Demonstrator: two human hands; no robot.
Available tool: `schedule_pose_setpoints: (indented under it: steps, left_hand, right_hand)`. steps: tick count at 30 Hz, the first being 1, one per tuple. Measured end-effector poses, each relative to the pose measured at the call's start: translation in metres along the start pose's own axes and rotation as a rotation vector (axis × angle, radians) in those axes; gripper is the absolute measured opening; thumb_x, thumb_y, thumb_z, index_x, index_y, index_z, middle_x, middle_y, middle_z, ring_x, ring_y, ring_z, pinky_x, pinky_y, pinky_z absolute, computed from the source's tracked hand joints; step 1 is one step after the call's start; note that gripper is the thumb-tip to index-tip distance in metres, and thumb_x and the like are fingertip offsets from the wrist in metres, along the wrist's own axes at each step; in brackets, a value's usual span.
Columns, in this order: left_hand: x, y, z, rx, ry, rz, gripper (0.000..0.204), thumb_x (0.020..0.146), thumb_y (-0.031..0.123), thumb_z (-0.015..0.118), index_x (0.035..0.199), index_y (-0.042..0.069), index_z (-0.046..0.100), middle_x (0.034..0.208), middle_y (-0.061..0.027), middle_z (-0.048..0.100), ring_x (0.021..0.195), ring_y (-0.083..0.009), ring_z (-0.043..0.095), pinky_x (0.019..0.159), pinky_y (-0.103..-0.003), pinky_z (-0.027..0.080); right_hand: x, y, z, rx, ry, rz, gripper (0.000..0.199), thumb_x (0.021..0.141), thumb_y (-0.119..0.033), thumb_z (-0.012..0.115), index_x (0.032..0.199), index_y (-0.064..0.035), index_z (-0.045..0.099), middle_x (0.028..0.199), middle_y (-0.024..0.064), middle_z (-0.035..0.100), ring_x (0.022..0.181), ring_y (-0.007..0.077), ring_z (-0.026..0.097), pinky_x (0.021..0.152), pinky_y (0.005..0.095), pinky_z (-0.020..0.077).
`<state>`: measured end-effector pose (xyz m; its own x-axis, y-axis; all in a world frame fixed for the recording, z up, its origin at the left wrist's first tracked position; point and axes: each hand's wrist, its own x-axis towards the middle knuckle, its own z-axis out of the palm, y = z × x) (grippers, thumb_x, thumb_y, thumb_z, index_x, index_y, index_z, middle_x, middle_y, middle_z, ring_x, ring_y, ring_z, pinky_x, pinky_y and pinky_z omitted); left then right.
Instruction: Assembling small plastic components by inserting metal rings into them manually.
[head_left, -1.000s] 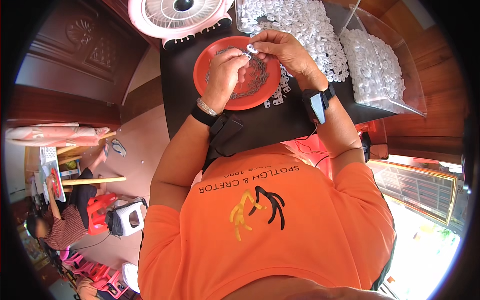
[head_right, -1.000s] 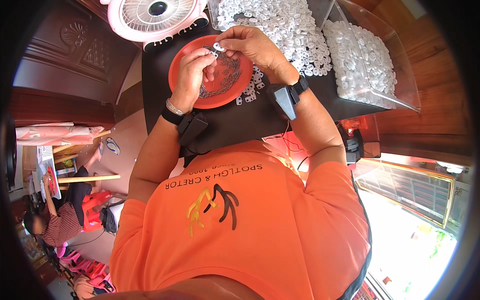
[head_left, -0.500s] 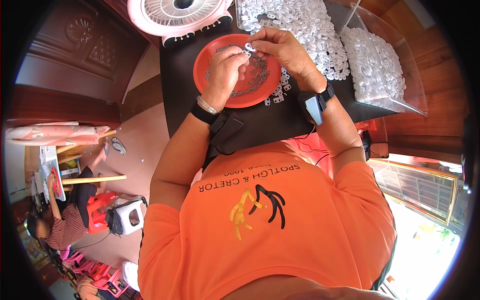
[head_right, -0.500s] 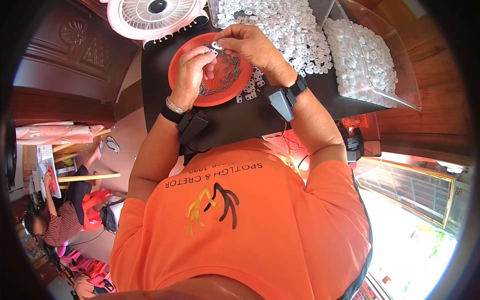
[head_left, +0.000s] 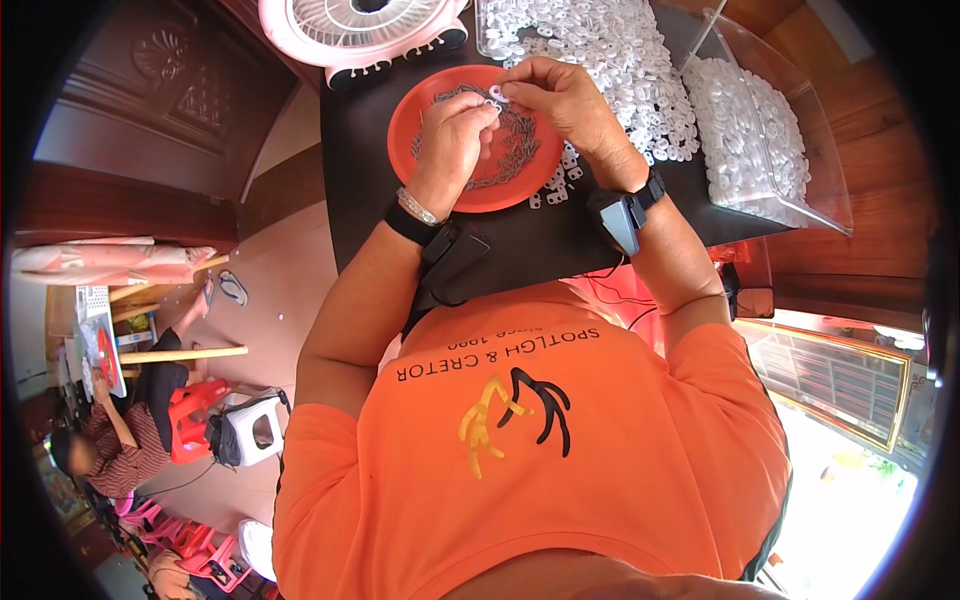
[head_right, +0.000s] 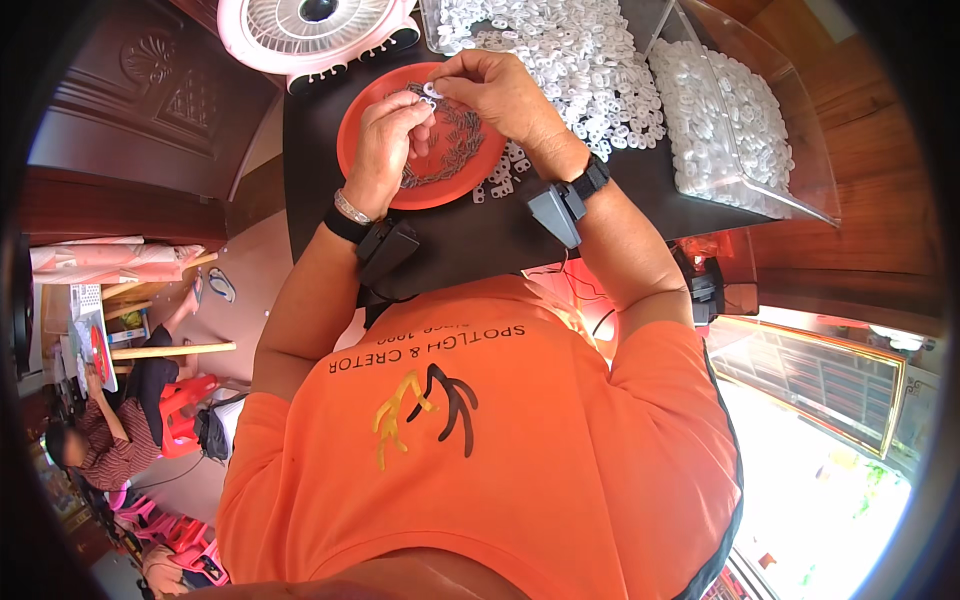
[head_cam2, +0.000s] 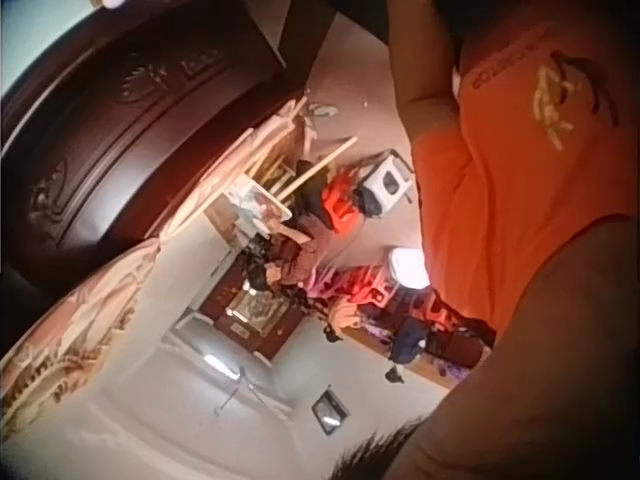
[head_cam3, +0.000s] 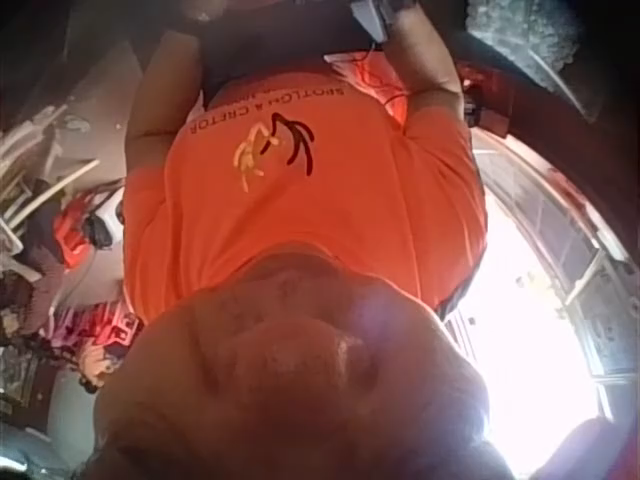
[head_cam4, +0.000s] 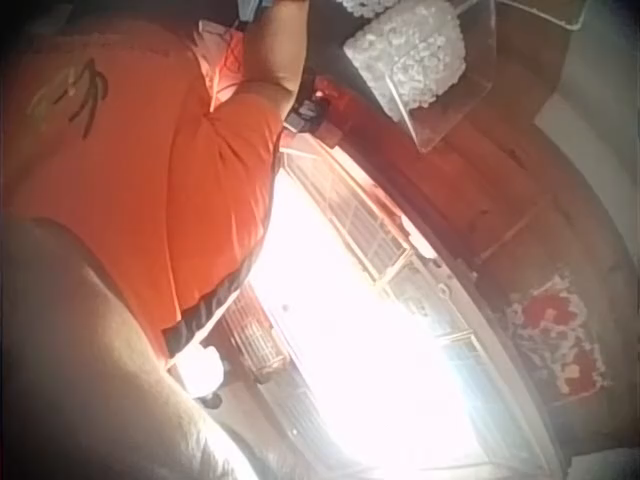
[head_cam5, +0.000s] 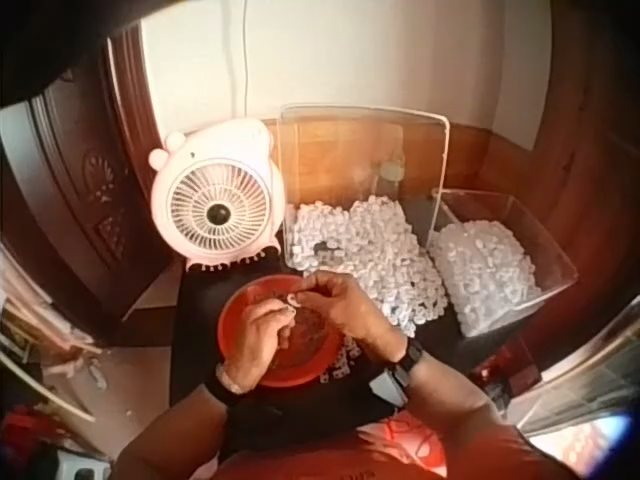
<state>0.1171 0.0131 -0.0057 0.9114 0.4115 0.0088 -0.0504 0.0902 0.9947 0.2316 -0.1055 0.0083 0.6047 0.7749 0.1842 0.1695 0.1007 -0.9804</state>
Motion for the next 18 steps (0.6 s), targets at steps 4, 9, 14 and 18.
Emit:
schedule_pose_setpoints:
  steps: [4, 9, 14, 18]
  left_hand:
    - [-0.0018, 0.0012, 0.0017, -0.002, 0.011, 0.022, 0.020, 0.085, 0.017, 0.052, 0.071, 0.002, 0.055, 0.062, -0.0011, 0.050, 0.052, -0.0091, 0.046, 0.049, -0.022, 0.036]
    - [-0.0018, -0.0011, 0.0023, -0.001, 0.012, 0.014, 0.020, 0.085, 0.017, 0.051, 0.070, 0.002, 0.055, 0.062, -0.0012, 0.050, 0.052, -0.0090, 0.045, 0.049, -0.022, 0.036]
    - [-0.0014, -0.0011, 0.0032, 0.007, 0.026, 0.005, 0.020, 0.084, 0.016, 0.051, 0.071, 0.002, 0.055, 0.062, -0.0012, 0.050, 0.052, -0.0090, 0.045, 0.049, -0.022, 0.036]
    - [0.0003, -0.0011, 0.0012, -0.001, 0.026, 0.002, 0.020, 0.084, 0.016, 0.051, 0.071, 0.002, 0.055, 0.061, -0.0013, 0.050, 0.051, -0.0090, 0.046, 0.049, -0.022, 0.036]
  right_hand:
    - [0.0001, 0.0007, 0.0013, 0.024, 0.013, 0.002, 0.012, 0.082, -0.007, 0.062, 0.090, 0.0027, 0.064, 0.071, 0.0009, 0.059, 0.063, 0.0056, 0.052, 0.059, 0.0191, 0.0434]
    - [-0.0006, 0.0014, -0.0005, 0.016, -0.002, 0.015, 0.013, 0.082, -0.007, 0.063, 0.090, 0.0024, 0.064, 0.071, 0.0008, 0.060, 0.064, 0.0056, 0.052, 0.059, 0.0194, 0.0439]
    - [-0.0015, 0.0021, 0.0007, 0.023, -0.008, 0.025, 0.012, 0.082, -0.008, 0.062, 0.090, 0.0023, 0.064, 0.073, 0.0014, 0.060, 0.065, 0.0060, 0.053, 0.061, 0.0196, 0.0448]
    - [-0.0039, 0.0017, 0.0060, -0.029, -0.023, 0.041, 0.014, 0.085, -0.008, 0.060, 0.094, 0.0018, 0.063, 0.077, 0.0005, 0.060, 0.069, 0.0056, 0.052, 0.065, 0.0196, 0.0437]
